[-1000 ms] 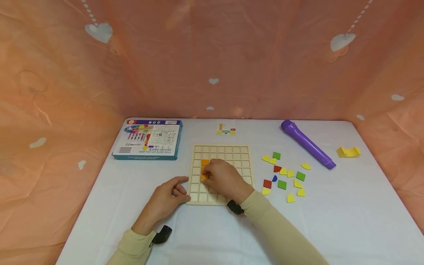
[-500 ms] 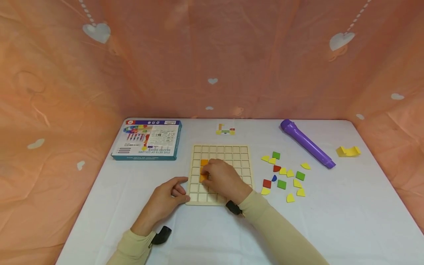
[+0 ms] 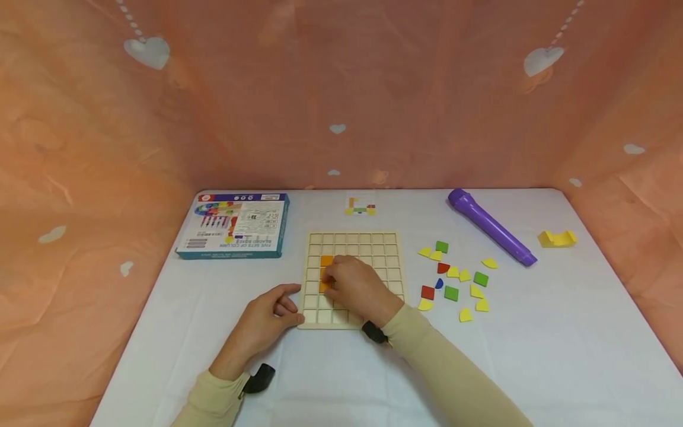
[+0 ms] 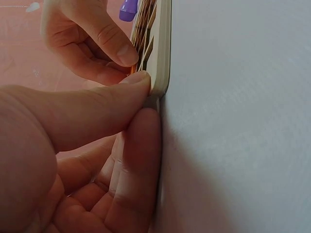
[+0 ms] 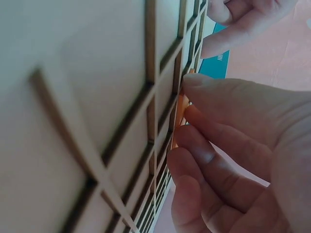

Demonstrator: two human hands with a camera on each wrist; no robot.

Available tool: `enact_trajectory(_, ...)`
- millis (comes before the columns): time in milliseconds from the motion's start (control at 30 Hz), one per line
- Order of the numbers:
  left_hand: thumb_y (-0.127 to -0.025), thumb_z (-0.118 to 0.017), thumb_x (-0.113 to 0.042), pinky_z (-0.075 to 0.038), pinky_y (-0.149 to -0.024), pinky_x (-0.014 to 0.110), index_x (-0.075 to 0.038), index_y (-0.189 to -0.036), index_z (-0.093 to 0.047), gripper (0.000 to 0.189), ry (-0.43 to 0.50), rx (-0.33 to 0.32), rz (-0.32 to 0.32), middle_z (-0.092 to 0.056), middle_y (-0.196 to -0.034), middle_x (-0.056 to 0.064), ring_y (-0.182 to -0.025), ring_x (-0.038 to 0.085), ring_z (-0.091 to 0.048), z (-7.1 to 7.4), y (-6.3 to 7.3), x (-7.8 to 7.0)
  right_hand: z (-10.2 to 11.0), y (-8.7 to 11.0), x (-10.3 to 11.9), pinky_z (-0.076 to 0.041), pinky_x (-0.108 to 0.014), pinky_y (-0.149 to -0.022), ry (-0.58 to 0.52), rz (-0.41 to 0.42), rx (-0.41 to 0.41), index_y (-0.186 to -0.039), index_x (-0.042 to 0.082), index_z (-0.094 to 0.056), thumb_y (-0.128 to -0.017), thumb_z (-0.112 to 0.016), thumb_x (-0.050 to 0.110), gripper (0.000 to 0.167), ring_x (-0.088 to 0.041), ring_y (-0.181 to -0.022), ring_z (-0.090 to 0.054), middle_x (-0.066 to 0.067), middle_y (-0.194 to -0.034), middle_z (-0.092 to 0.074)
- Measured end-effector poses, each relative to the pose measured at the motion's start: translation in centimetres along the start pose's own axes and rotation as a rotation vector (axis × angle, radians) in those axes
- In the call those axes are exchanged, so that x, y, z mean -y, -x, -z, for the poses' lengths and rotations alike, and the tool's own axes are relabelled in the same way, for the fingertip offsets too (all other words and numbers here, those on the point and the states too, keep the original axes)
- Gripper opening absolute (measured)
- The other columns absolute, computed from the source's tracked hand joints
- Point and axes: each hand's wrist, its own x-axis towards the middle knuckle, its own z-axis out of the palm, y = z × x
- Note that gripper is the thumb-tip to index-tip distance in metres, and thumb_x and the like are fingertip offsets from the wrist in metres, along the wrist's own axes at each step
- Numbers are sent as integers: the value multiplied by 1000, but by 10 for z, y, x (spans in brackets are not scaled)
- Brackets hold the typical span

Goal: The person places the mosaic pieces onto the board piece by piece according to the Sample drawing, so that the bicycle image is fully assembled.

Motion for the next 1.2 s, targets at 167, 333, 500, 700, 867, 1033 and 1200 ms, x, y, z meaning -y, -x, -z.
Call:
enact_trajectory(167,-91,-86,-14,-50,-81,27,-14,-145,-66,58,7,-2,-2,-71,-97,-2,-83,9,-65,0,1,0,0,0,1,-55,-31,-78,2,-5,2,-104,13,-83,-96,-82,19,10,-16,-88,-64,1,-98,-71)
enact_trajectory(333,-91,-87,-14,-50,-80,27,-13,-145,-66,58,9,3,-11,-71,-98,-2,-83,9,-65,0,2,-1,1,1,1,-56,-30,-77,9,0,-2,-103,13,-83,-95,-83,19,9,-15,-87,-64,2,-97,-71)
enact_trajectory(500,-91,-87,-15,-50,-80,28,-12,-145,-66,58,-1,6,-22,-70,-98,-2,-83,9,-65,-1,2,-4,2,2,-1,-54,-27,-74,7,-9,11,-103,14,-83,-96,-82,21,10,-13,-85,-63,3,-97,-70)
enact_trajectory(700,-91,-87,-15,-50,-80,28,-11,-145,-66,58,-6,11,-27,-71,-98,-2,-83,9,-65,-2,0,-6,6,5,-4,-54,-27,-76,-16,-28,13,-103,15,-83,-95,-83,21,11,-12,-86,-62,4,-97,-70)
enact_trajectory(867,-91,-87,-14,-51,-79,28,-12,-145,-66,58,-2,13,-11,-70,-99,-1,-84,10,-65,-2,0,-4,9,7,-6,-55,-30,-78,-33,-35,17,-103,14,-83,-94,-83,21,12,-13,-88,-63,3,-98,-71)
enact_trajectory(1033,-92,-85,-13,-51,-82,29,-13,-146,-65,58,-15,9,9,-70,-100,0,-86,11,-66,-1,-1,-1,14,12,-9,-57,-33,-83,-61,-47,7,-106,13,-83,-94,-82,22,15,-15,-92,-65,3,-99,-71)
enact_trajectory(1200,-92,-86,-14,-50,-82,29,-13,-147,-65,59,-19,9,11,-71,-100,0,-85,12,-66,0,-1,0,20,20,-18,-58,-36,-88,-69,-84,-3,-108,12,-83,-95,-81,22,16,-17,-97,-67,2,-101,-72)
